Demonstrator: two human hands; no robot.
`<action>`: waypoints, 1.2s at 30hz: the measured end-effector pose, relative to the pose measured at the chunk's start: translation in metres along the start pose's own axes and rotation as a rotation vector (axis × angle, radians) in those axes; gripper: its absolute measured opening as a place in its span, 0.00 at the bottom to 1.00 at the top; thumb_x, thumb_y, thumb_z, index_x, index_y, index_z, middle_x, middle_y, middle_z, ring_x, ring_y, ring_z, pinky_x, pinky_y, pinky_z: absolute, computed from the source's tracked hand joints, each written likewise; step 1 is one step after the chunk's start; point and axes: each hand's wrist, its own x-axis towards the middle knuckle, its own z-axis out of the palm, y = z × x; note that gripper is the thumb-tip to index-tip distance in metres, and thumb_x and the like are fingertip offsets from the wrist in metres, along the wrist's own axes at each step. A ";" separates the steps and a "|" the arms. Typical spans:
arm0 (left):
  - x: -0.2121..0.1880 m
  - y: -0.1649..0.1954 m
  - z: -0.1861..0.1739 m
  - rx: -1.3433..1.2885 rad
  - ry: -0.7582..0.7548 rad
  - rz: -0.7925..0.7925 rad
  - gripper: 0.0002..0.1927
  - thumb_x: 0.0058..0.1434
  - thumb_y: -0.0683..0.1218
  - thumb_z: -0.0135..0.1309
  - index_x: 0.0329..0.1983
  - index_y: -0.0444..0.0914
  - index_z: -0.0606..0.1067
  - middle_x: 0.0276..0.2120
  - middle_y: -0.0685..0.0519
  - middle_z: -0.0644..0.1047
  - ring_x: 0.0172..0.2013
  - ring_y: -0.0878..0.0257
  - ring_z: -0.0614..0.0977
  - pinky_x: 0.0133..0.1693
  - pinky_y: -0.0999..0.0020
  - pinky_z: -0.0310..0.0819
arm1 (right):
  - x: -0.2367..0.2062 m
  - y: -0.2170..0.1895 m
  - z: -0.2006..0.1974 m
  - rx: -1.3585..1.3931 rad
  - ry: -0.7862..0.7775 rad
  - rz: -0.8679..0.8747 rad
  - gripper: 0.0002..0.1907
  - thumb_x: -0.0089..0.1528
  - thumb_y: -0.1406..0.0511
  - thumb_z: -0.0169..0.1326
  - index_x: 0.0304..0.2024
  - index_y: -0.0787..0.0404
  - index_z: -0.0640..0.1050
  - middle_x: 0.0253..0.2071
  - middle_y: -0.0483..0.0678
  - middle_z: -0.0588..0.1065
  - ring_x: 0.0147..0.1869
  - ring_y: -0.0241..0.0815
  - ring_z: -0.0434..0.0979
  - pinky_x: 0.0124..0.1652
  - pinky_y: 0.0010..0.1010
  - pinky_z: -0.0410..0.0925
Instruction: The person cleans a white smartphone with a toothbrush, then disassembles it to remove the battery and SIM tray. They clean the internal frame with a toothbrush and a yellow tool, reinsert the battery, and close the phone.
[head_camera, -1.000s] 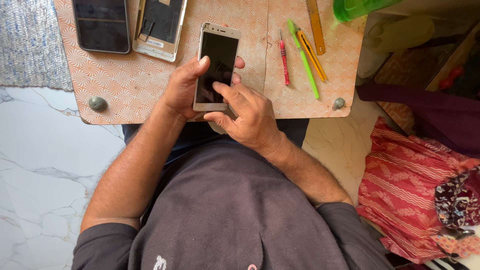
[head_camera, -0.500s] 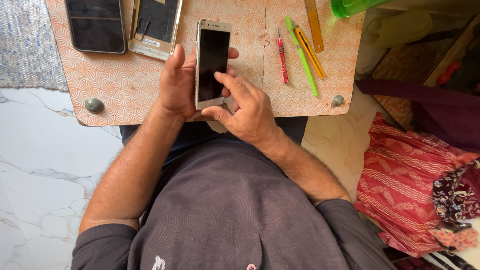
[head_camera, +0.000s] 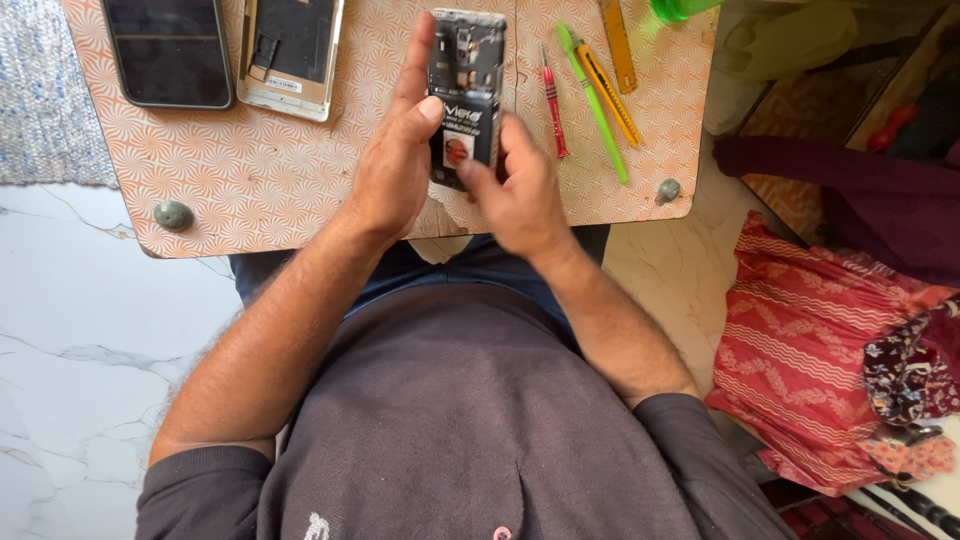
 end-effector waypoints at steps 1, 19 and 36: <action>-0.001 0.001 -0.001 0.012 0.001 0.013 0.41 0.72 0.51 0.42 0.82 0.40 0.38 0.80 0.41 0.51 0.76 0.57 0.60 0.77 0.63 0.50 | 0.004 0.005 -0.004 0.168 -0.025 0.025 0.16 0.67 0.73 0.56 0.57 0.67 0.73 0.44 0.49 0.79 0.43 0.36 0.79 0.45 0.29 0.74; -0.018 0.084 -0.094 1.923 0.239 0.455 0.12 0.68 0.36 0.58 0.52 0.40 0.80 0.49 0.51 0.80 0.50 0.58 0.79 0.55 0.55 0.66 | 0.022 0.043 -0.019 0.715 -0.081 0.114 0.14 0.66 0.73 0.53 0.54 0.66 0.71 0.45 0.50 0.78 0.41 0.38 0.79 0.37 0.30 0.74; -0.005 0.109 -0.123 2.185 -0.051 0.207 0.10 0.63 0.49 0.67 0.46 0.45 0.85 0.49 0.52 0.81 0.57 0.57 0.77 0.58 0.49 0.67 | 0.018 0.037 -0.016 0.649 -0.105 0.091 0.16 0.66 0.72 0.53 0.56 0.66 0.70 0.46 0.50 0.78 0.43 0.38 0.80 0.37 0.30 0.75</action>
